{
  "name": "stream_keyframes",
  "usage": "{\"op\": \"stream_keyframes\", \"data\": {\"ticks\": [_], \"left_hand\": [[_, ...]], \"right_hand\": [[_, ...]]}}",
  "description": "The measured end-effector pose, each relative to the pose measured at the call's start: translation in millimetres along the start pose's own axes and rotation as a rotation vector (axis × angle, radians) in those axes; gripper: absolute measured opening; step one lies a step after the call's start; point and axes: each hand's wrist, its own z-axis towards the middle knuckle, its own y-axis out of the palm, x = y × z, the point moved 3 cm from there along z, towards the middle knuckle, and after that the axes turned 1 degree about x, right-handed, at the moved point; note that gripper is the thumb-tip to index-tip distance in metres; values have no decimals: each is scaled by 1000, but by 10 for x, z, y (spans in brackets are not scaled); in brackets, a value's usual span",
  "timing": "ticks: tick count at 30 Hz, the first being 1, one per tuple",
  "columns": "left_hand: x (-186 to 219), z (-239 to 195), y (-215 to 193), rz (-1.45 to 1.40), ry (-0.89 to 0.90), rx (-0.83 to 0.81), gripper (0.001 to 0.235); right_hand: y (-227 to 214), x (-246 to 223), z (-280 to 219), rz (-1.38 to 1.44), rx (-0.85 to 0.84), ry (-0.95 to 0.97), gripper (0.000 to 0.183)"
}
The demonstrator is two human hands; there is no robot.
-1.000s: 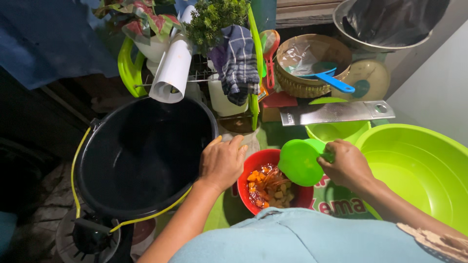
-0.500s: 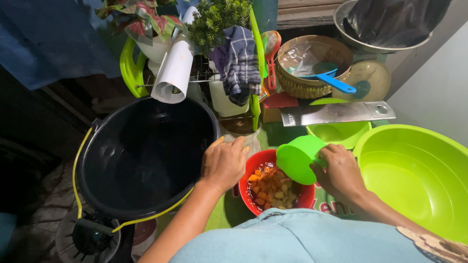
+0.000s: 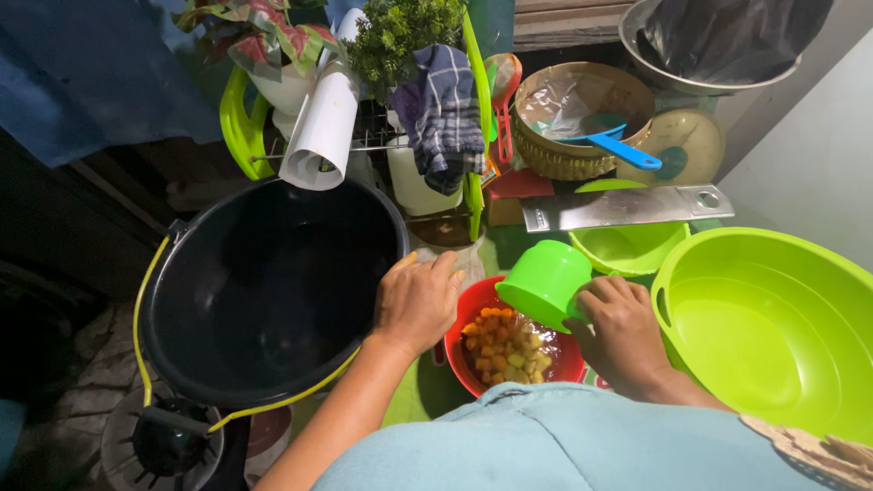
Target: The person scoops water from a black bucket using a green cup and pours it into a red bowl containing chopped orange and yellow vegetables. They then wash the vegetables by hand in the water and transfer them into a green bowl.
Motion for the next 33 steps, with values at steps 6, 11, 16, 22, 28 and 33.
{"op": "stream_keyframes", "data": {"ticks": [6,11,16,22,28,33], "left_hand": [[-19,-10,22,-16,-16,-7,25],[-30,-4,20,-44,4,63,23],[-30,-15,9,-87,26,134,21],[-90,-57,-47,-145,63,248,17],[-251,-291,-149,54,-129,314,10],[-350,-541,-403,204,-240,444,11]], "right_hand": [[-19,30,13,107,35,43,19],[-111,306,278,495,-193,751,36],[-315,290,694,783,-119,699,35],[-440,33,1025,939,-148,660,34],[-506,-486,1311,947,-201,418,31],[-392,-995,1541,810,-142,88,28]]}}
